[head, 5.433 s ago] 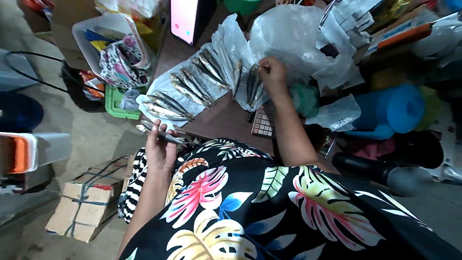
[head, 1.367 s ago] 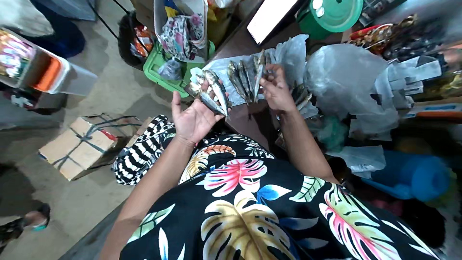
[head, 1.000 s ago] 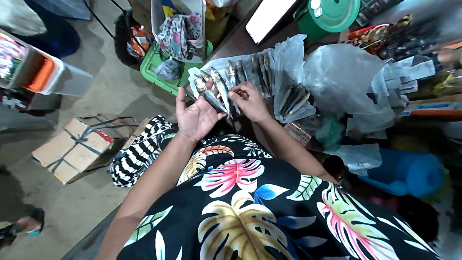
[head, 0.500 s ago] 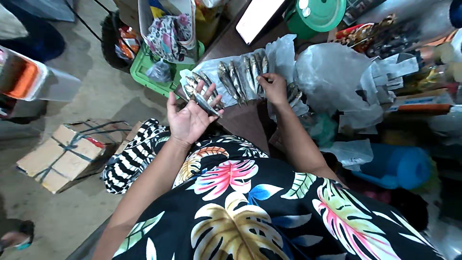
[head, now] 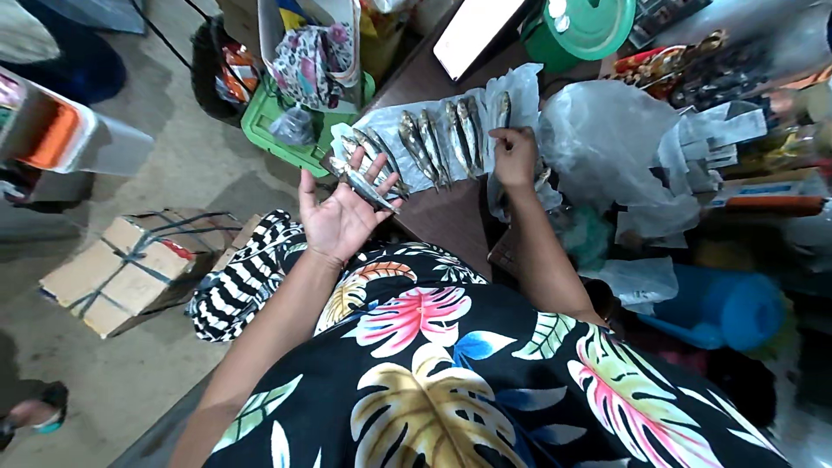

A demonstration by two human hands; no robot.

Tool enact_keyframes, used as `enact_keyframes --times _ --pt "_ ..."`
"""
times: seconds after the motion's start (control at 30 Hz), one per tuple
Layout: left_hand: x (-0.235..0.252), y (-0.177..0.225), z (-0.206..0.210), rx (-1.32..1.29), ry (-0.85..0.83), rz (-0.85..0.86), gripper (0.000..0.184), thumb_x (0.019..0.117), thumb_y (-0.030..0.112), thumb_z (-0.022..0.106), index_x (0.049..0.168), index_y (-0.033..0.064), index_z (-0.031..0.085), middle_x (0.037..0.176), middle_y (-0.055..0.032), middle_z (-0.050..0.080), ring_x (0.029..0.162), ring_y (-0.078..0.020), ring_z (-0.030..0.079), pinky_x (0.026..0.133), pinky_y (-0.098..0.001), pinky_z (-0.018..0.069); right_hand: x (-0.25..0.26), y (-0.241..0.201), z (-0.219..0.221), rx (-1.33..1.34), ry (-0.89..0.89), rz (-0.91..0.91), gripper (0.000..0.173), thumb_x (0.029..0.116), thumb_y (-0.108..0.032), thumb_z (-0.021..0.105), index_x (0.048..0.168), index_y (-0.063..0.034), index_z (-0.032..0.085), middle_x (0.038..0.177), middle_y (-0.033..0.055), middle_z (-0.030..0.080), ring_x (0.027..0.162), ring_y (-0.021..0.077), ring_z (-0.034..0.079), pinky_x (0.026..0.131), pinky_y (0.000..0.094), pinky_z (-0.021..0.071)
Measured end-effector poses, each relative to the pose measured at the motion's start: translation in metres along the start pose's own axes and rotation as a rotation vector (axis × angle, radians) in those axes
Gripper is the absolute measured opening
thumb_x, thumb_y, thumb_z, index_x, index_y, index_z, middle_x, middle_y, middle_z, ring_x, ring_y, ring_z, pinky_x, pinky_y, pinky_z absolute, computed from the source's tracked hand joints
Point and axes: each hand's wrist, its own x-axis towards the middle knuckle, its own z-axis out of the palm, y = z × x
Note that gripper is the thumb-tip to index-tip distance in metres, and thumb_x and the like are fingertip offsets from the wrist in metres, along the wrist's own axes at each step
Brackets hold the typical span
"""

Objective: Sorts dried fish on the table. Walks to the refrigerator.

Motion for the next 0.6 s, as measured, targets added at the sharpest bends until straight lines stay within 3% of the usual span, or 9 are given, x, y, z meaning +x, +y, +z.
enact_keyframes --times 0.1,0.17,0.27,0.37,0.47,0.53,0.6 --pt "0.001 -0.001 0.002 0.008 0.011 -0.001 0.098 0.0867 0.079 -0.013 0.161 0.0271 0.024 0.163 -0.0145 0.035 0.143 -0.04 0.042 0.107 -0.0606 0.0434 -0.016 -0.009 -0.006 0.108 -0.091 -0.05 0.029 0.1009 -0.008 0.052 0.122 -0.0051 0.072 0.126 0.022 0.063 0.11 0.029 0.063 0.096 0.0428 0.052" --pt "0.003 -0.002 0.0 0.014 -0.021 -0.004 0.097 0.0866 0.078 -0.013 0.163 0.0284 0.02 0.165 -0.0138 0.031 0.146 -0.04 0.039 0.109 -0.0615 0.0408 -0.03 -0.022 -0.003 0.253 -0.158 -0.081 0.029 0.1003 -0.009 0.056 0.127 0.0016 0.061 0.124 0.0196 0.063 0.1 0.024 0.066 0.087 0.0408 0.0564" --pt "0.003 -0.003 -0.001 0.026 -0.043 -0.013 0.095 0.0873 0.077 -0.013 0.163 0.029 0.018 0.166 -0.013 0.029 0.148 -0.0392 0.036 0.111 -0.0611 0.0397 -0.055 -0.052 0.006 0.387 -0.301 -0.15 0.038 0.0982 -0.008 0.061 0.132 0.0036 0.049 0.125 0.018 0.062 0.098 0.0215 0.068 0.083 0.0398 0.059" --pt "0.001 -0.004 -0.001 0.035 -0.026 -0.011 0.094 0.0889 0.076 -0.012 0.164 0.0281 0.018 0.164 -0.013 0.034 0.146 -0.0377 0.039 0.11 -0.0606 0.0399 -0.077 -0.079 0.021 0.465 -0.425 -0.251 0.03 0.0968 -0.007 0.063 0.125 0.002 0.055 0.118 0.0151 0.067 0.094 0.0184 0.07 0.081 0.0369 0.0601" --pt "-0.002 -0.006 -0.002 -0.001 0.03 0.005 0.094 0.0898 0.08 0.0 0.156 0.021 0.03 0.16 -0.0137 0.038 0.14 -0.0345 0.046 0.107 -0.0576 0.0435 -0.095 -0.102 0.038 0.448 -0.436 -0.335 0.026 0.0978 -0.005 0.062 0.123 0.0015 0.058 0.115 0.0142 0.069 0.09 0.0192 0.073 0.079 0.0382 0.0635" --pt "-0.004 -0.007 -0.002 0.002 0.044 0.02 0.093 0.0904 0.08 0.002 0.153 0.0212 0.035 0.153 -0.0124 0.047 0.135 -0.0319 0.051 0.104 -0.0555 0.0461 -0.103 -0.11 0.05 0.332 -0.355 -0.462 0.029 0.0972 -0.004 0.061 0.126 0.0016 0.062 0.119 0.0155 0.071 0.099 0.0235 0.073 0.087 0.0414 0.061" --pt "-0.006 -0.007 -0.003 0.009 0.044 0.025 0.09 0.0908 0.079 -0.001 0.155 0.0268 0.033 0.15 -0.0101 0.05 0.132 -0.0299 0.053 0.102 -0.0524 0.0477 -0.109 -0.113 0.059 0.21 -0.276 -0.607 0.028 0.0966 -0.003 0.063 0.124 0.0026 0.066 0.117 0.0184 0.072 0.107 0.0319 0.071 0.094 0.0475 0.0577"
